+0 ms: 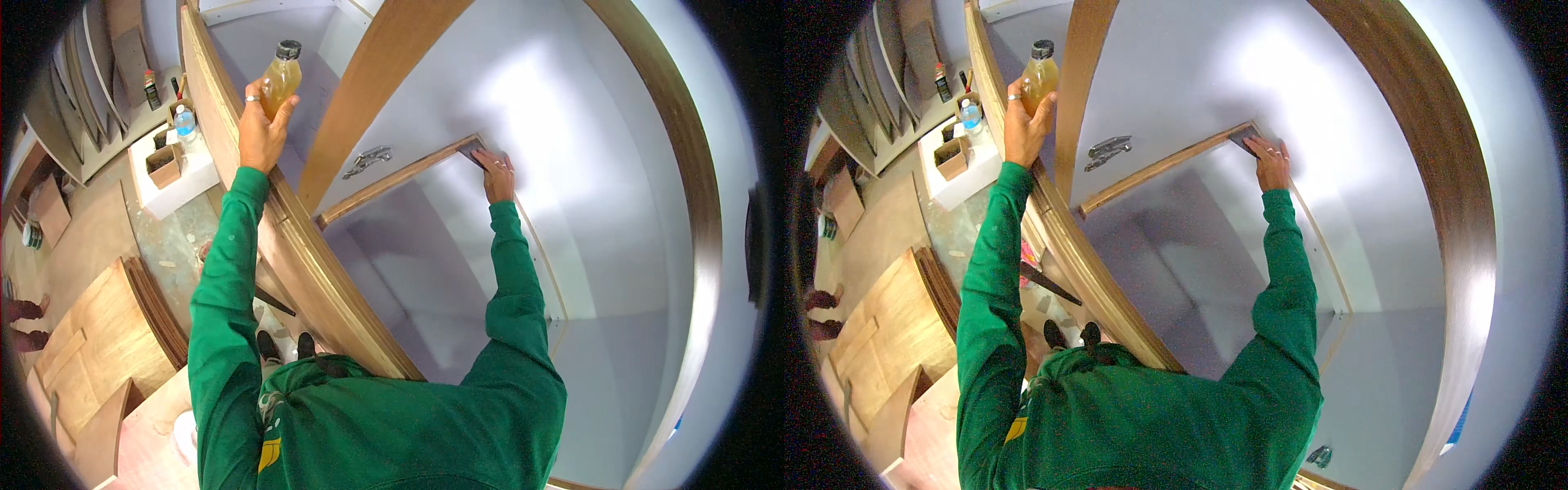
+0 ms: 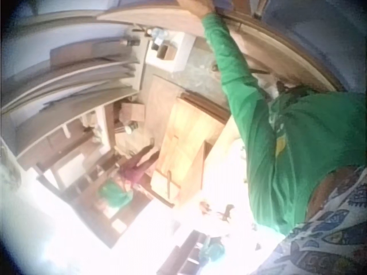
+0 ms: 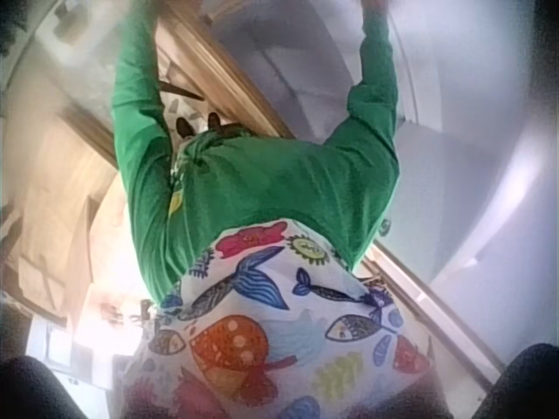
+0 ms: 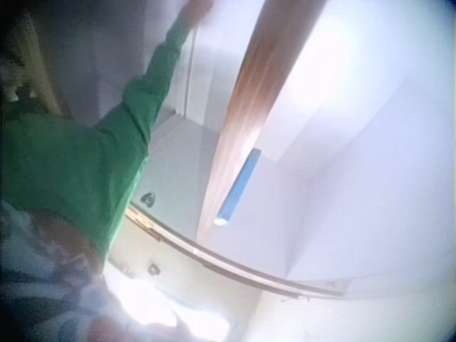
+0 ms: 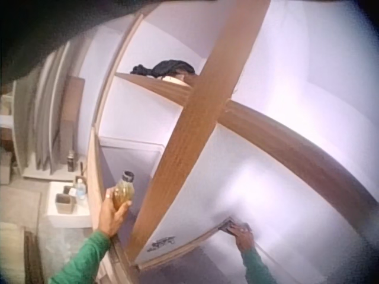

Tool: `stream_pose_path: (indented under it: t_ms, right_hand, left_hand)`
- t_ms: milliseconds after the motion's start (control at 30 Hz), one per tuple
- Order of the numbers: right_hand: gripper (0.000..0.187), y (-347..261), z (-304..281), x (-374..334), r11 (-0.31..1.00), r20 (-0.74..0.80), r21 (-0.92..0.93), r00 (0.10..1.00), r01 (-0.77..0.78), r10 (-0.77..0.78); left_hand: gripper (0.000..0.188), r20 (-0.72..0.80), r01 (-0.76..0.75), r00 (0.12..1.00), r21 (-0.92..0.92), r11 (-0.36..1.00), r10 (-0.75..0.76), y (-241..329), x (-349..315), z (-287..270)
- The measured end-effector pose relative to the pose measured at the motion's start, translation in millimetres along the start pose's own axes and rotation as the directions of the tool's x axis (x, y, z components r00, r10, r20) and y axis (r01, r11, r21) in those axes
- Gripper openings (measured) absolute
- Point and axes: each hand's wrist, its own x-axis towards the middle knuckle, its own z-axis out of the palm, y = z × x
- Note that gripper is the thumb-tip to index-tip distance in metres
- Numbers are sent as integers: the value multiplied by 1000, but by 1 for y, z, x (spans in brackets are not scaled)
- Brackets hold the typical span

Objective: The person applies adhesive from a bottle to a curved strip and uses a scraper to spread glue into the interior corners of a cabinet frame.

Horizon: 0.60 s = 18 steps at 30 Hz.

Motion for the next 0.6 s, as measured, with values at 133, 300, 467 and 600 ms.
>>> stream_pose_path:
  t_ms: [133,300,467,600]
  right_hand:
    - [47,5,-9,-1,1000,43,-11,999,3,-2]
    - [44,-10,-9,8,1000,-31,8,999,-9,9]
    - [43,-8,4,1,1000,6,9,1000,-24,24]
    - [44,-14,-8,1,999,32,-33,999,-9,10]
  left_hand:
    - [49,-8,-16,1000,-4,1000,16,-1,0,-4]
    - [49,14,4,1000,-23,1000,-4,3,1,-4]
    - [48,24,28,999,-21,999,-28,7,0,-1]
    - [48,9,17,1000,-4,1000,-17,3,0,-5]
